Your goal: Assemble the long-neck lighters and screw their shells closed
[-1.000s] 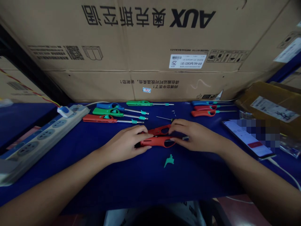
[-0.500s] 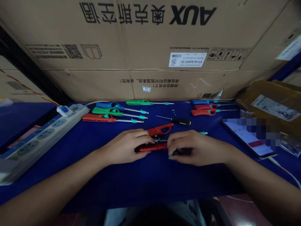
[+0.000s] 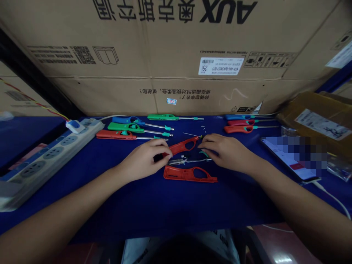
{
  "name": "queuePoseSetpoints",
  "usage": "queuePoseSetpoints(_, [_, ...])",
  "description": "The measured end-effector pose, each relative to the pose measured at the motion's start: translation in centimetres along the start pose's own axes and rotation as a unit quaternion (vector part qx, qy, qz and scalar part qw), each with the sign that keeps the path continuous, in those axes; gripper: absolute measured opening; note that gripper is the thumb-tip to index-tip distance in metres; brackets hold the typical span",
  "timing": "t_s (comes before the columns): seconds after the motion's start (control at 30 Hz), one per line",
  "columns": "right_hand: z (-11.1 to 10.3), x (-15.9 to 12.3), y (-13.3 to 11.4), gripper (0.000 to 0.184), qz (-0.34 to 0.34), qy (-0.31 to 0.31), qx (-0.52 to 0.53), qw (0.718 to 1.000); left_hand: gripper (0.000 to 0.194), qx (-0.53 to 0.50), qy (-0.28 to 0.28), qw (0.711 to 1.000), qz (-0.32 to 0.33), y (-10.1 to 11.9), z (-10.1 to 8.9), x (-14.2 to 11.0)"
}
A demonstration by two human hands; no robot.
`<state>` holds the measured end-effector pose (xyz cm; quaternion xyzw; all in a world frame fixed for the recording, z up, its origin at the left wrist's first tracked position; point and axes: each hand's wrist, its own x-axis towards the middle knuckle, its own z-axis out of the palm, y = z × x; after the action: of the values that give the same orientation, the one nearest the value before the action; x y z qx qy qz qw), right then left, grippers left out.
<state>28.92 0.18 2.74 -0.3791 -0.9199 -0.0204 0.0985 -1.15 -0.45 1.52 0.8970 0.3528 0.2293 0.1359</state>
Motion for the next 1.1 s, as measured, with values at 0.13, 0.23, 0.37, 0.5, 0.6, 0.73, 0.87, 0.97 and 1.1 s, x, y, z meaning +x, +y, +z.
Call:
queuePoseSetpoints(0.13, [0.2, 0.3, -0.6, 0.022, -0.041, 0.023, 0.083, 0.995, 0.019, -0.043, 0.011, 0.999, -0.015, -1.3, 0.4, 0.2])
queuePoseSetpoints(0.23, [0.9, 0.6, -1.2, 0.024, -0.049, 0.029, 0.118, 0.991, 0.02, -0.051, 0.016, 0.999, -0.005, -1.3, 0.6, 0.4])
queuePoseSetpoints(0.37, [1.9, 1.0, -1.8, 0.022, -0.037, 0.034, 0.126, 0.991, 0.022, -0.022, 0.029, 0.999, 0.012, -0.7, 0.5, 0.5])
queuePoseSetpoints(0.5, [2.6, 1.2, -2.1, 0.01, -0.024, 0.056, 0.152, 0.987, 0.019, 0.016, 0.026, 0.999, 0.03, 0.2, 0.2, 0.4])
queuePoseSetpoints(0.6, [2.7, 1.3, -2.3, 0.002, -0.016, 0.08, 0.163, 0.983, 0.016, 0.0, -0.002, 1.0, 0.021, 0.6, 0.3, 0.2])
queuePoseSetpoints(0.73, [2.3, 1.2, -2.3, 0.002, 0.01, 0.119, 0.188, 0.975, 0.012, -0.045, -0.015, 0.999, -0.002, 0.6, 0.7, 0.2])
queuePoseSetpoints(0.87, [2.0, 1.2, -2.3, 0.002, 0.02, 0.128, 0.172, 0.977, 0.013, -0.089, -0.009, 0.996, -0.026, 0.4, 1.2, 0.3])
queuePoseSetpoints(0.97, [2.0, 1.1, -2.2, 0.002, 0.035, 0.134, 0.171, 0.976, 0.014, -0.095, -0.004, 0.995, -0.034, 0.6, 1.3, 0.3])
queuePoseSetpoints(1.1, [2.2, 1.1, -2.1, 0.001, 0.048, 0.122, 0.16, 0.978, 0.017, -0.087, 0.001, 0.995, -0.038, 0.8, 1.1, 0.2])
